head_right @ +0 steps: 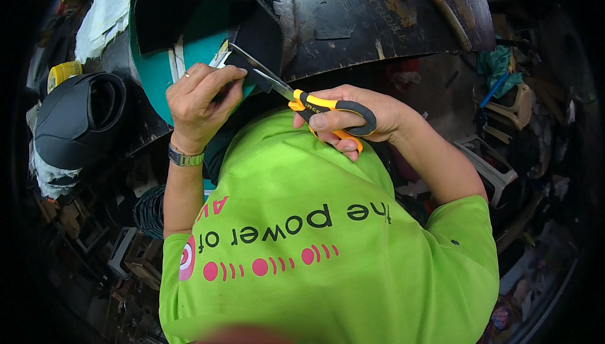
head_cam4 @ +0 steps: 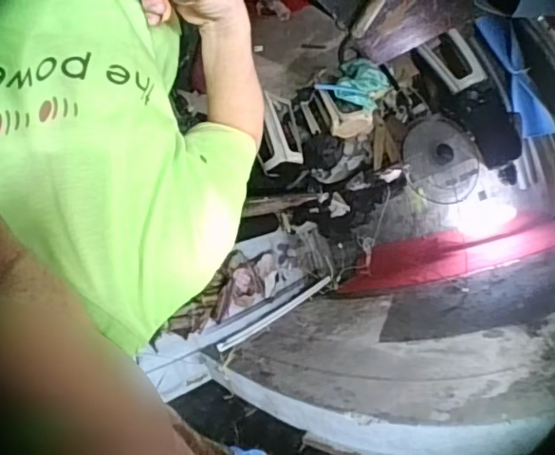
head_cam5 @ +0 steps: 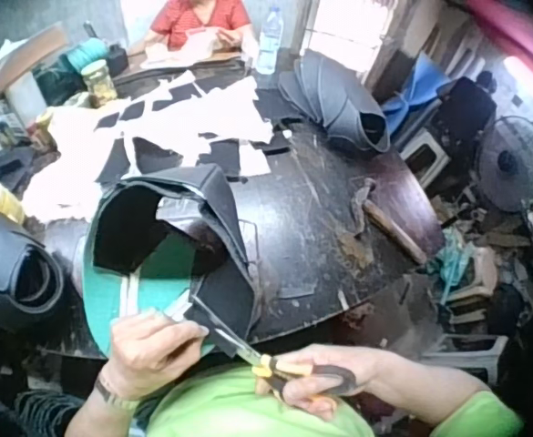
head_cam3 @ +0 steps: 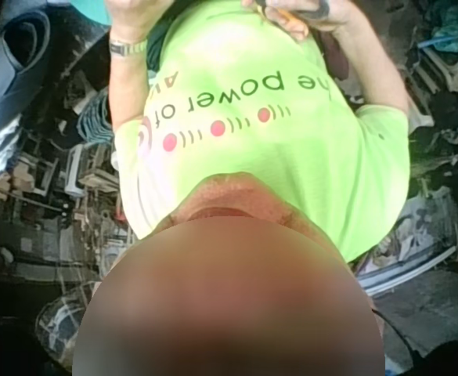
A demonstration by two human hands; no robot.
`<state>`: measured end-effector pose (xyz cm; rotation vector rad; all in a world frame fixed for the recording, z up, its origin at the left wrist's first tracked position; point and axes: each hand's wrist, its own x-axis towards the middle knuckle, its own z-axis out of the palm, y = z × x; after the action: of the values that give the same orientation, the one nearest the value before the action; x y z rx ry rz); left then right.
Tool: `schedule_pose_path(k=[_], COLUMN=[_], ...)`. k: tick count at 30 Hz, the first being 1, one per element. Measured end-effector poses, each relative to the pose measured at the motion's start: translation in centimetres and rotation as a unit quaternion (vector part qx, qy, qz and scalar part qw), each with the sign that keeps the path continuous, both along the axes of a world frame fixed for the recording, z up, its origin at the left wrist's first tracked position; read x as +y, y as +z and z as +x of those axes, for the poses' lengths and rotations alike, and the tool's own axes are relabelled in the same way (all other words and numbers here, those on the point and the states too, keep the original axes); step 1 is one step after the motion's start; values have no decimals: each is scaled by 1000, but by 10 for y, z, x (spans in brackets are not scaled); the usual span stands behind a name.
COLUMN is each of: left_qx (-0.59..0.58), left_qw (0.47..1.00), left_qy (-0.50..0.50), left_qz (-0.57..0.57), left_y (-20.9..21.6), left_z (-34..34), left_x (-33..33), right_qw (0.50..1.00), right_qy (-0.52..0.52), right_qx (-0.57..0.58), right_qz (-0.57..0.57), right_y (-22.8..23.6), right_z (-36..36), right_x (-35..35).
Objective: The person repeatedly assembles a helmet by inserting white padding into the interior, tucking black fabric around the rim, and trimming excess material with scissors. The person then places a black outer shell over the padded interior and repeats the process on another helmet.
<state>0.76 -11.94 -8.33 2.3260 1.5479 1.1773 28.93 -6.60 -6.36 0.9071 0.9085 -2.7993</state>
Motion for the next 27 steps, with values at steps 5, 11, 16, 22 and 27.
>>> schedule_pose_path(k=[5, 11, 16, 22, 27], left_qx=[0, 6, 1, 2, 6], left_qw=[1000, 1000, 1000, 1000, 1000], left_qy=[1, 4, 9, 10, 10], left_qz=[-4, 0, -2, 5, 5], left_y=[0, -1, -1, -2, -2], left_z=[0, -1, -1, 1, 1], left_x=[0, -1, -1, 0, 0], right_qw=[997, 996, 995, 980, 974], right_qy=[22, 26, 15, 44, 57], right_qx=[-57, -70, -71, -132, -144], right_qz=[38, 52, 64, 141, 164], right_y=[6, 8, 9, 14, 12], right_z=[0, -2, -6, -7, -8], right_x=[3, 3, 0, 1, 2])
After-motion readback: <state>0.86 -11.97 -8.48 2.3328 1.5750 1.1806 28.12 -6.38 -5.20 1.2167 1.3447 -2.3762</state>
